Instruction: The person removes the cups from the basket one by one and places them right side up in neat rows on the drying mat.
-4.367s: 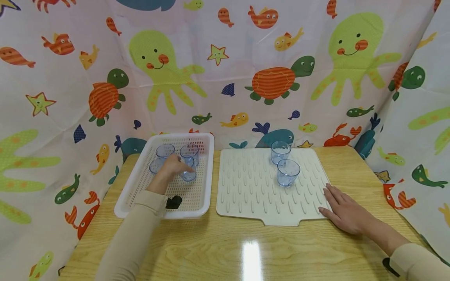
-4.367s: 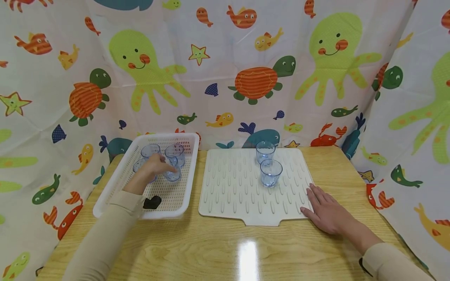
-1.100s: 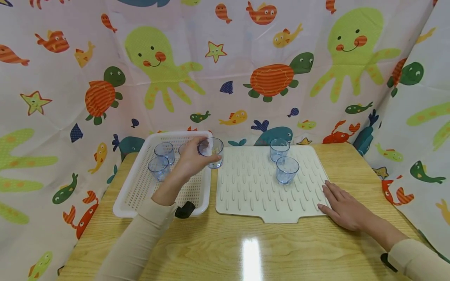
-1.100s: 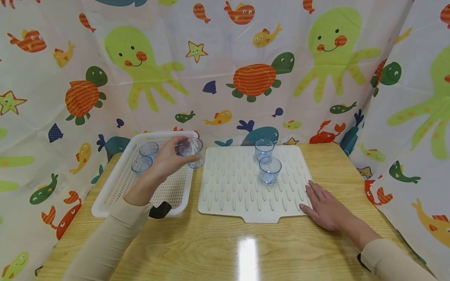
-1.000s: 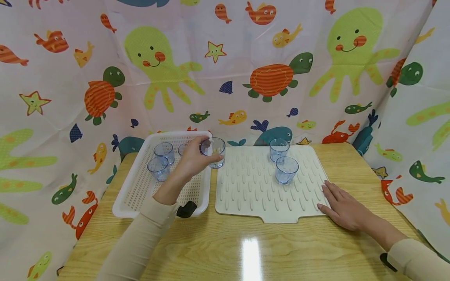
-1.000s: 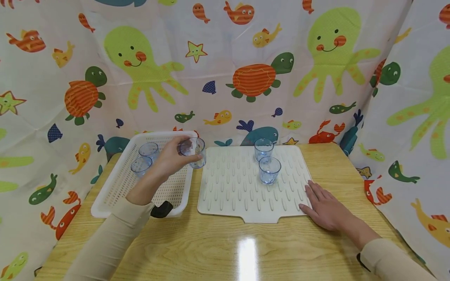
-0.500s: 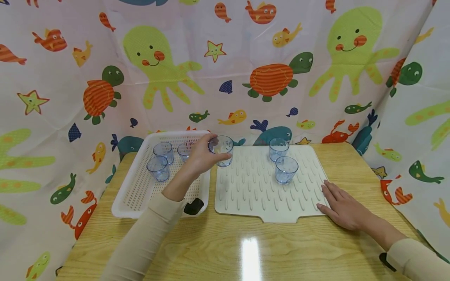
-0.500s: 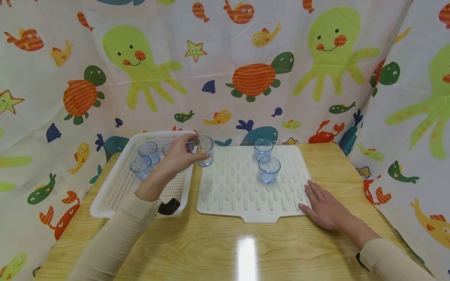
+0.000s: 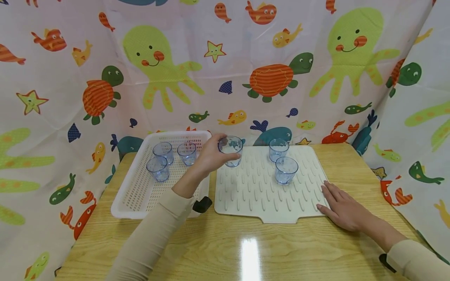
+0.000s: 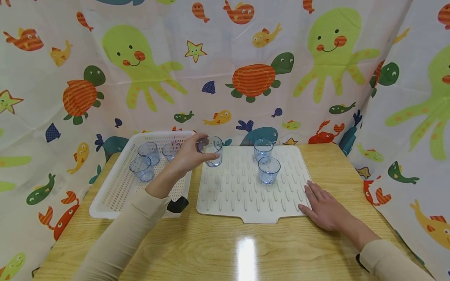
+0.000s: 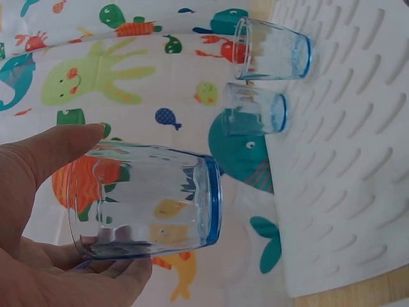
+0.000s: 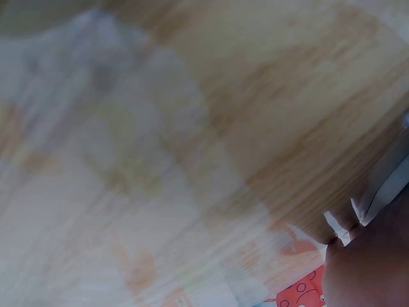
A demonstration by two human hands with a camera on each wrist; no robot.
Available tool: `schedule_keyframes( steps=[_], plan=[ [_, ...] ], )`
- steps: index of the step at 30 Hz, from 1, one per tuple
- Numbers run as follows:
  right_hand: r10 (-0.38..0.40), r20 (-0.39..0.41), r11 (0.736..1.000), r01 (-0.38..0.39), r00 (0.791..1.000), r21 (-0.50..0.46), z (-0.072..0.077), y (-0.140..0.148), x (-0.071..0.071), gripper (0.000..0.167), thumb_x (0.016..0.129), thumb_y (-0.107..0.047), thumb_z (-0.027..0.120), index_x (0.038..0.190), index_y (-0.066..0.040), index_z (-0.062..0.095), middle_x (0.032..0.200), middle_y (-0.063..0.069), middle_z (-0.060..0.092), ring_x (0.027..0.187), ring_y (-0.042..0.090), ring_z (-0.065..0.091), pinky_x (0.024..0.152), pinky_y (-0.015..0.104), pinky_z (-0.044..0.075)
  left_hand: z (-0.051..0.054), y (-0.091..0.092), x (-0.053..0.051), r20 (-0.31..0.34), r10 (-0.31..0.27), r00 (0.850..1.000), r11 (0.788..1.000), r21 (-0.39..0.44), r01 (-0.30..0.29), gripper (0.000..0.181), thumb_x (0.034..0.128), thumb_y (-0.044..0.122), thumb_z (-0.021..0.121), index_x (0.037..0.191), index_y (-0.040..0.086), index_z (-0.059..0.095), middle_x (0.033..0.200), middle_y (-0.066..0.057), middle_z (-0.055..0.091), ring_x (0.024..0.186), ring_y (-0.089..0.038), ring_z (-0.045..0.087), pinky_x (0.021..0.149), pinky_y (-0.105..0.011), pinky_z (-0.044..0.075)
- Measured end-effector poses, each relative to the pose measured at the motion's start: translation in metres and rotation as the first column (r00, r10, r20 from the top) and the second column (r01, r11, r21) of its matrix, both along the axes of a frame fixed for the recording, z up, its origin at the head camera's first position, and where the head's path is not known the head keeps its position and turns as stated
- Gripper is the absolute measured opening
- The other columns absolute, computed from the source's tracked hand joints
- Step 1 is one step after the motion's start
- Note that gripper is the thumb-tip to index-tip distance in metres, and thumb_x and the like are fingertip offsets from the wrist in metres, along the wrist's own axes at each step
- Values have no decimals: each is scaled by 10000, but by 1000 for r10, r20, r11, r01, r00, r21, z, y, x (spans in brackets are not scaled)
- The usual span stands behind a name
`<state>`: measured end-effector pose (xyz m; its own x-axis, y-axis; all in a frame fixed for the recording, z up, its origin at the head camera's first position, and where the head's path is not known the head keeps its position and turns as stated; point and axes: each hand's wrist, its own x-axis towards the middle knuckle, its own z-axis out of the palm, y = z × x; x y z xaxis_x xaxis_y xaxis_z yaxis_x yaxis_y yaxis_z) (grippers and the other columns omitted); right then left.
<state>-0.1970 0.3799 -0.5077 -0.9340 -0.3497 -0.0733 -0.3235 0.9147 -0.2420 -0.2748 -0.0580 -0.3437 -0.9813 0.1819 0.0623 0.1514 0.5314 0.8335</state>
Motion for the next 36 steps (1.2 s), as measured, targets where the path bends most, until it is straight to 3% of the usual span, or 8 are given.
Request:
schedule_keyframes(
  steps=[15, 24, 36],
  plan=[
    [1, -1, 1000, -1, 1000, 1, 2, -1, 1, 857, 1054, -545, 454, 1592, 70, 197, 1660, 295, 138, 1499, 508, 167, 1173, 668, 204, 0, 20, -12, 35, -44, 998, 997, 61, 42, 845, 845, 242, 856, 1538, 64, 406, 1517, -119, 482, 1403, -309, 434, 1166, -486, 381],
    [4, 1, 1000, -4, 1000, 1, 3, -3, 0, 856, 1055, -548, 451, 1589, 74, 205, 1660, 296, 143, 1501, 508, 168, 1181, 660, 198, 1, 30, -18, 59, -63, 996, 994, 96, 57, 819, 858, 230, 848, 1523, 40, 409, 1446, -151, 526, 1356, -347, 477, 1102, -467, 458],
    [7, -20, 1000, -6, 1000, 6, 0, -2, 2, 841, 1055, -532, 460, 1585, 75, 221, 1654, 298, 161, 1500, 501, 174, 1161, 671, 223, -11, 46, -31, 94, -53, 994, 993, 111, 42, 830, 867, 221, 838, 1543, 58, 385, 1507, -131, 473, 1385, -339, 445, 1117, -492, 438]
  ],
)
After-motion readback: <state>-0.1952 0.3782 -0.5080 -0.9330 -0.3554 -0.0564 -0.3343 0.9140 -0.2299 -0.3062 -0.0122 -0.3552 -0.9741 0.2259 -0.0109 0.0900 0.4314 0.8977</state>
